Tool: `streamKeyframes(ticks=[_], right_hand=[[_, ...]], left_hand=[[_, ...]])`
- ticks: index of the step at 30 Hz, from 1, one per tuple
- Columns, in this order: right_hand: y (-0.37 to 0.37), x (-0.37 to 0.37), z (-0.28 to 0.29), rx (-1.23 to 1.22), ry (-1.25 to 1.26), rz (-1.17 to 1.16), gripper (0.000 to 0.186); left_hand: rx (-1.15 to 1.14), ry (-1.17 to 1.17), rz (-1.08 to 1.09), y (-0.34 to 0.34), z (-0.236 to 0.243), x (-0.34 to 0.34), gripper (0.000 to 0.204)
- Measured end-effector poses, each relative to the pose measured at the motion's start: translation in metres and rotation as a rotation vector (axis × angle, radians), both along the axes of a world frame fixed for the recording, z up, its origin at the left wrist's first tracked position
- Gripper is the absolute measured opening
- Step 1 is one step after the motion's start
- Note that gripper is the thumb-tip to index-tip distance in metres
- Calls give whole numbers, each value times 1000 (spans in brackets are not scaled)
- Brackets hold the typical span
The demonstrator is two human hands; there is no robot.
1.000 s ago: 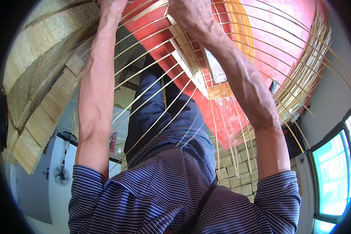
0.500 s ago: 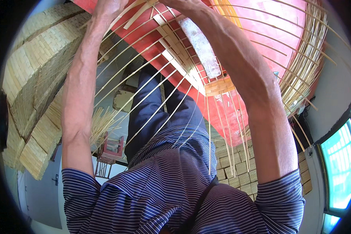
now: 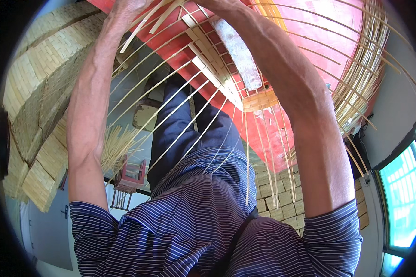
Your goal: The person weaves thin bamboo strips by hand into a basket frame on a red work surface. They interlace the strips over and under the frame ribs, occasionally tapping the weave with a small wooden block to tighten it.
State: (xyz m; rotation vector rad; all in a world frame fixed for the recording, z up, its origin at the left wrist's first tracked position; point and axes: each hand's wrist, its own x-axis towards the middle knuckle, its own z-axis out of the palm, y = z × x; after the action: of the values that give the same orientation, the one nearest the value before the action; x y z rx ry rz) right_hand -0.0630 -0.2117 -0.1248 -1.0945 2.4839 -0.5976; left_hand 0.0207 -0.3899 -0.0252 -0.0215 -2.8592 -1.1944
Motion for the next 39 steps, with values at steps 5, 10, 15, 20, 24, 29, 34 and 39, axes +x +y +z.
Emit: streamKeyframes(ticks=[5,10,15,20,24,29,34,39], right_hand=[[-5,6,-6,-96,18,66,23],[0,-1,1,-30,-3,74,16],[8,8,14,-28,4,102,27],[34,36,111,21,21,-7,32],[82,83,160,303,-4,-114,50],[123,124,141,505,-366,-338,60],[162,142,95,257,-242,-527,42],[198,89,176,244,-440,-502,53]], left_hand=[[52,-47,49,-3,6,13,7],[-80,47,-10,-1,-2,5,8],[-131,15,38,4,-18,11,14],[-214,24,-16,-6,-47,22,25],[-116,9,-7,-1,-38,23,25],[-139,137,-48,-14,-41,26,31],[-357,8,-192,6,-56,17,37],[-346,-141,-253,15,-35,15,51]])
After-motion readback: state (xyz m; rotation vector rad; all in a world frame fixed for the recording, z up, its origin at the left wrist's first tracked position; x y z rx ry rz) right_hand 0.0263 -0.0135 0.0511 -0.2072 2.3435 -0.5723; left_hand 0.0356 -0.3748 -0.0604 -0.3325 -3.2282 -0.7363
